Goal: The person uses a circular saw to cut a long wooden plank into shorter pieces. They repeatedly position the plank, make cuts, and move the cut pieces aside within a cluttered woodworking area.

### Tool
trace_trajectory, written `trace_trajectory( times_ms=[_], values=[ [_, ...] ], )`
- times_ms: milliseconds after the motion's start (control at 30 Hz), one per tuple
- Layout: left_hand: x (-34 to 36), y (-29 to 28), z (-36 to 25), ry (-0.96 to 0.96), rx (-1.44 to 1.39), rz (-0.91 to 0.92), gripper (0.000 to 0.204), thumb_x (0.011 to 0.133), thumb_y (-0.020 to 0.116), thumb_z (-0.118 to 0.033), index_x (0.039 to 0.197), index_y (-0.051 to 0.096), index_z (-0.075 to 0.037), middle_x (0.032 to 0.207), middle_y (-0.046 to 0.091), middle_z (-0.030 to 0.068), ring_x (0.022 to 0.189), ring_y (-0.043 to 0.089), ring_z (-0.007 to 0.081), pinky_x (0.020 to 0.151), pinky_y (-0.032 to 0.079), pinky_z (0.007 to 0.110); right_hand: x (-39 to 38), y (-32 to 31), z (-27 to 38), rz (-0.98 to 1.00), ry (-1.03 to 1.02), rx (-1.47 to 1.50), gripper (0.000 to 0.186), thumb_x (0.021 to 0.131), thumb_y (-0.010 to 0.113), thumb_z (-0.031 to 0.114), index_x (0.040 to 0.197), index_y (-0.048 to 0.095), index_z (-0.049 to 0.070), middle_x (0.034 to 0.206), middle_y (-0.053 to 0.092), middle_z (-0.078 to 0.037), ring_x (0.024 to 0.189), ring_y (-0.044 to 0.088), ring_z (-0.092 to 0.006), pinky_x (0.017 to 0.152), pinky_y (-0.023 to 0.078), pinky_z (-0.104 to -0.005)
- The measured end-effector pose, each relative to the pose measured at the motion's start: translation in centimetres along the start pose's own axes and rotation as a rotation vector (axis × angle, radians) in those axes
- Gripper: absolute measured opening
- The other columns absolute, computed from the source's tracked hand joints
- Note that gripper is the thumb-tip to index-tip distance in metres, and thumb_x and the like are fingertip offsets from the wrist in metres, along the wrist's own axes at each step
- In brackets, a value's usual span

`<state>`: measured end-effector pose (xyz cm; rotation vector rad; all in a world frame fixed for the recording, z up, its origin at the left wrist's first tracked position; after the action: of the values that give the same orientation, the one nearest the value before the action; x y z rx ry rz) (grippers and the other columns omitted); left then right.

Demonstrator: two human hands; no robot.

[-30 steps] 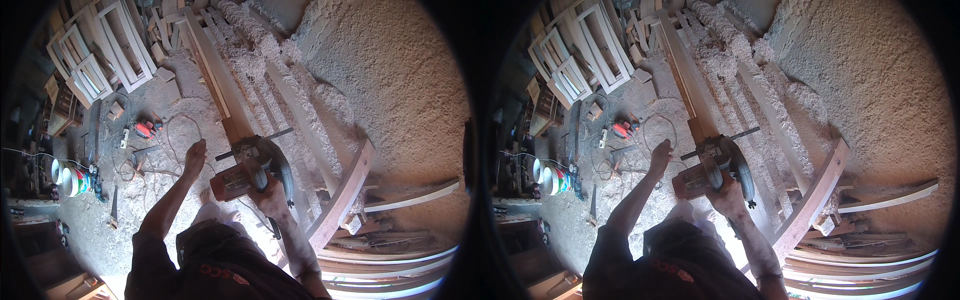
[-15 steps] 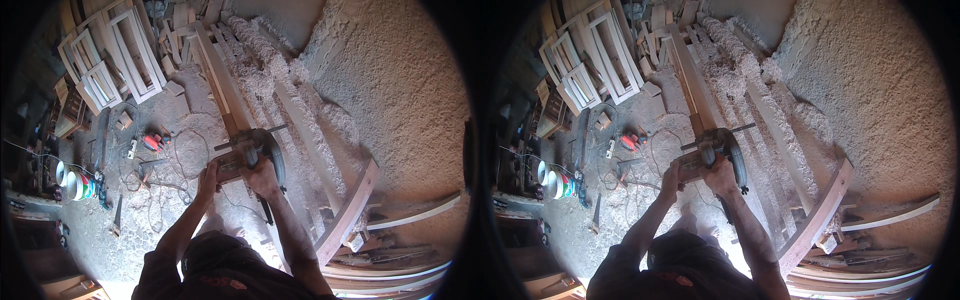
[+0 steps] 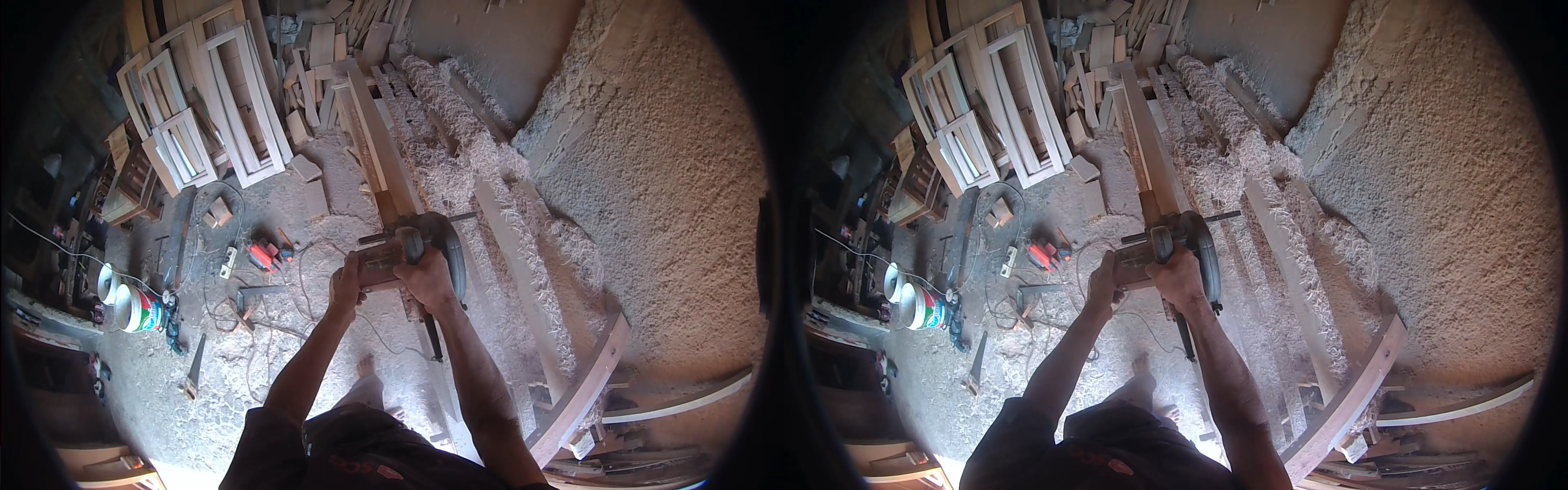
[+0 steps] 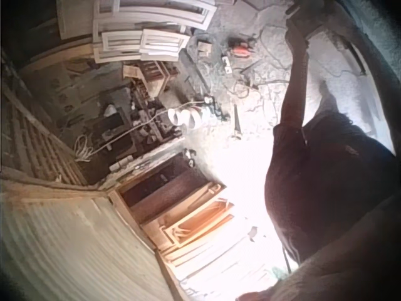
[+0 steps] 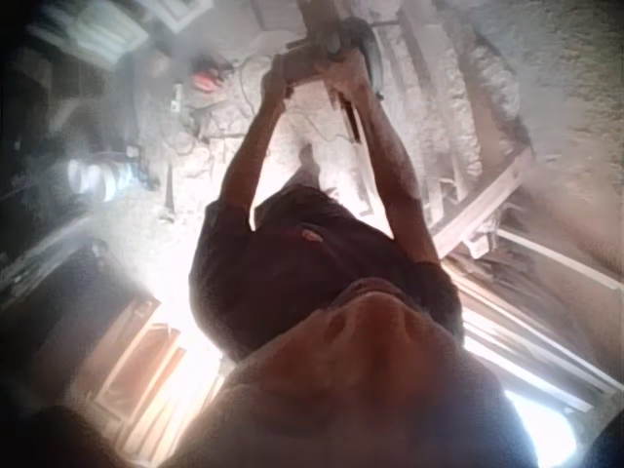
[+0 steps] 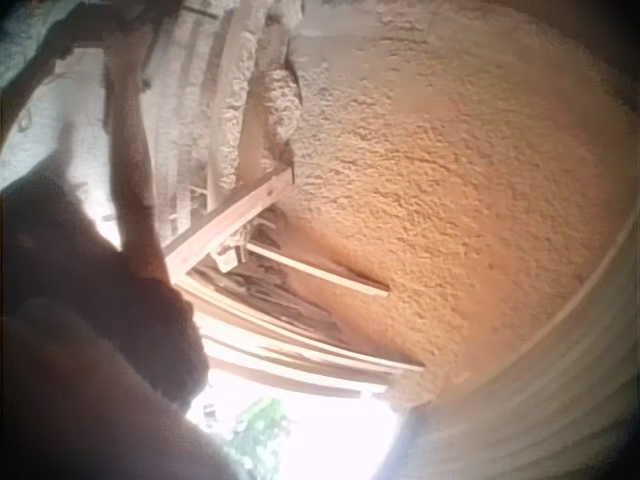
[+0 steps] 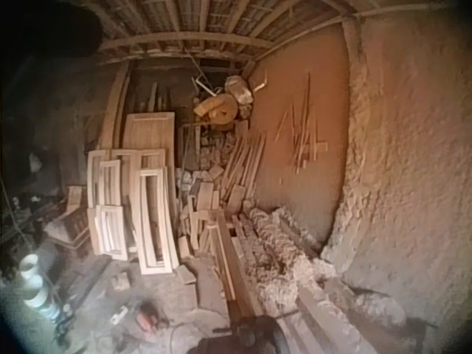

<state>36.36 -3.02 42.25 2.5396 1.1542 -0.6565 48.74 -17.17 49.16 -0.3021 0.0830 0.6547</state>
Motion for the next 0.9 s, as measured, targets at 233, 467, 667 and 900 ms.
trace_trajectory(
  times_ms=[233,467,667,900],
  values=[
    [5.5,-0.3,-3.3,0.003,-0.008,-0.008,0.064,0.102,0.046,-0.066,0.114,0.07,-0.008,0.074,0.059,0.001,0.049,0.049,0.01,0.042,0.036,0.025,6.7,1.7,1.0,-0.016,-0.058,-0.024,0.027,0.077,0.073,0.0,0.104,0.069,0.0,0.083,0.063,0.0,0.073,0.062,-0.0124,0.064,0.051,-0.0315],
    [10.7,-0.2,-6.8,0.032,-0.044,-0.044,0.063,0.1,0.051,-0.065,0.098,0.07,-0.005,0.068,0.056,0.001,0.046,0.047,0.0101,0.041,0.036,0.027,12.3,2.9,3.1,-0.016,-0.004,-0.006,0.03,0.077,0.074,0.0,0.107,0.069,0.0,0.085,0.063,-0.001,0.072,0.061,-0.0116,0.062,0.05,-0.0314],
    [15.1,-0.4,-9.6,0.011,-0.036,-0.057,0.063,0.099,0.052,-0.066,0.098,0.07,-0.005,0.07,0.057,0.0013,0.046,0.048,0.0105,0.041,0.035,0.027,17.2,3.9,4.5,0.032,0.025,0.032,0.038,0.078,0.072,-0.001,0.115,0.07,0.0,0.086,0.063,-0.001,0.066,0.06,-0.0107,0.055,0.048,-0.0304],
    [20.8,-0.6,-12.4,0.024,-0.055,-0.065,0.064,0.098,0.054,-0.067,0.101,0.071,-0.005,0.069,0.058,0.0017,0.047,0.048,0.0116,0.043,0.036,0.029,22.8,5.3,6.0,0.021,-0.065,0.082,0.037,0.077,0.072,-0.001,0.114,0.07,0.0,0.082,0.06,0.001,0.062,0.058,-0.0102,0.053,0.047,-0.0301]
  ],
)
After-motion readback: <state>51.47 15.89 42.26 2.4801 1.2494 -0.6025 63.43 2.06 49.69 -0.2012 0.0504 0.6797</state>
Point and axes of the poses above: each hand's wrist, its own x-axis towards the middle knuckle, its own y-axis out of the palm, z = x × y, the point moved 1 cm from there along x, towards the middle knuckle
